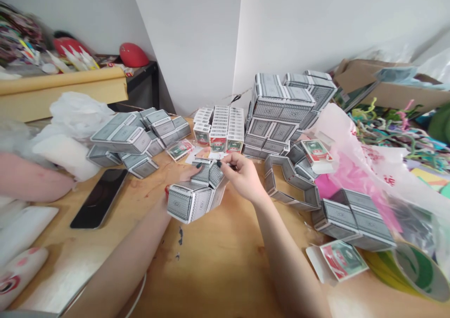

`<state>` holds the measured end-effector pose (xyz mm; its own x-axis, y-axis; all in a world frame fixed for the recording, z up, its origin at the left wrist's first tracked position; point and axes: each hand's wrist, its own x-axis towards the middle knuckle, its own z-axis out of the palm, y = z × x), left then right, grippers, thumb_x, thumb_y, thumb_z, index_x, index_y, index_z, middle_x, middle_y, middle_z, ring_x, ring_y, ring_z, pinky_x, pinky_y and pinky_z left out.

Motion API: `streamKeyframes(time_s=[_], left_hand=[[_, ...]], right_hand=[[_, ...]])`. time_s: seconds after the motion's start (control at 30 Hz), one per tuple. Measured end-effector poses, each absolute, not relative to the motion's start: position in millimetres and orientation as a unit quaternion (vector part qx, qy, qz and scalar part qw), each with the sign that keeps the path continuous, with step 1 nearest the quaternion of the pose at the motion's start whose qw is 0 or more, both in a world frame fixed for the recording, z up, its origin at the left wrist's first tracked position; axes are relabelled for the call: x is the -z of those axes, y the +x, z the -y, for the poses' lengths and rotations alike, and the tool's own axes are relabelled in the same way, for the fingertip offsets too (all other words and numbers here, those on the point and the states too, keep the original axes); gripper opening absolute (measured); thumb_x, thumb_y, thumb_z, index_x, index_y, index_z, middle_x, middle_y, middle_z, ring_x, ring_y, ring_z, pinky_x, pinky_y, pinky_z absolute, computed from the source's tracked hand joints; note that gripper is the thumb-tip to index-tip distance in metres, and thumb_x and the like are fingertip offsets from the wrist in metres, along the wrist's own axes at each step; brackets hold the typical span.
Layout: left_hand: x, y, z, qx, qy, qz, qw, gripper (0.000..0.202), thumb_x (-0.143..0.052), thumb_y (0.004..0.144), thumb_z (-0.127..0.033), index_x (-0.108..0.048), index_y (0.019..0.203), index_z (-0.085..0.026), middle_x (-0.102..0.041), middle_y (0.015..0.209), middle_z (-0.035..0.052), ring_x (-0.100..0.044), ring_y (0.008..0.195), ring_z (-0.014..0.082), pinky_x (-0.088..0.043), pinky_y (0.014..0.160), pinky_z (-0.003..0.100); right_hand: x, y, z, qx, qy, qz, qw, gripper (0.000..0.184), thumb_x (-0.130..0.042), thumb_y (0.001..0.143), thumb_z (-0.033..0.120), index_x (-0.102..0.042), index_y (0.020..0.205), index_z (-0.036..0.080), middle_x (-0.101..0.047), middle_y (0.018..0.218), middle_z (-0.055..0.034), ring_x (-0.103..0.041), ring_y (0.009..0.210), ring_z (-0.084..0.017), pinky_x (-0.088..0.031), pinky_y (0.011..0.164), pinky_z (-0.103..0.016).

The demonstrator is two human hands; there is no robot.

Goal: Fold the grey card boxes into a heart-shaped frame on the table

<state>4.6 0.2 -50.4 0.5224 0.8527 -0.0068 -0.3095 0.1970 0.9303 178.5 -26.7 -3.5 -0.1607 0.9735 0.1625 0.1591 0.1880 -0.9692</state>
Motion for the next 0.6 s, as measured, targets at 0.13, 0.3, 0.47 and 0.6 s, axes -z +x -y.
streamKeyframes(time_s=[0.13,0.3,0.47,0.6], left_hand=[[56,3,-6,-0.416,0.481,-0.299,0.712,0.032,-0.058,0.076,-0.033,-0.049,0.104,-0.021,-0.061,0.092,0.0001,-0.059,0.074,0.0122,-0.044,0.065,0.021],[45,3,-4,-0.412,0.496,-0.342,0.684,0.020,-0.055,0.077,-0.032,-0.055,0.093,-0.021,-0.062,0.083,0.0019,-0.057,0.076,0.0162,-0.041,0.064,0.023],[43,6,-3,-0.417,0.509,-0.358,0.663,0.019,-0.052,0.079,-0.033,-0.058,0.091,-0.020,-0.063,0.084,0.0033,-0.058,0.080,0.0174,-0.042,0.063,0.023],[49,7,-6,-0.411,0.526,-0.354,0.655,0.022,-0.053,0.078,-0.034,-0.059,0.094,-0.021,-0.063,0.081,0.0021,-0.058,0.079,0.0171,-0.041,0.062,0.023]], right_hand=[[18,175,20,-0.408,-0.496,0.608,0.466,0.013,-0.056,0.076,0.029,-0.056,0.079,0.017,-0.057,0.070,-0.0008,-0.051,0.063,-0.011,-0.039,0.058,-0.024],[26,179,16,-0.419,-0.507,0.598,0.459,0.013,-0.057,0.074,0.029,-0.059,0.078,0.016,-0.062,0.074,-0.0030,-0.055,0.067,-0.013,-0.043,0.063,-0.026],[24,180,16,-0.477,-0.503,0.562,0.451,0.013,-0.060,0.070,0.028,-0.060,0.074,0.016,-0.064,0.071,-0.0031,-0.057,0.065,-0.014,-0.044,0.062,-0.026],[20,181,17,-0.489,-0.521,0.550,0.433,0.012,-0.061,0.068,0.027,-0.061,0.070,0.014,-0.064,0.069,-0.0031,-0.057,0.063,-0.014,-0.044,0.062,-0.026]])
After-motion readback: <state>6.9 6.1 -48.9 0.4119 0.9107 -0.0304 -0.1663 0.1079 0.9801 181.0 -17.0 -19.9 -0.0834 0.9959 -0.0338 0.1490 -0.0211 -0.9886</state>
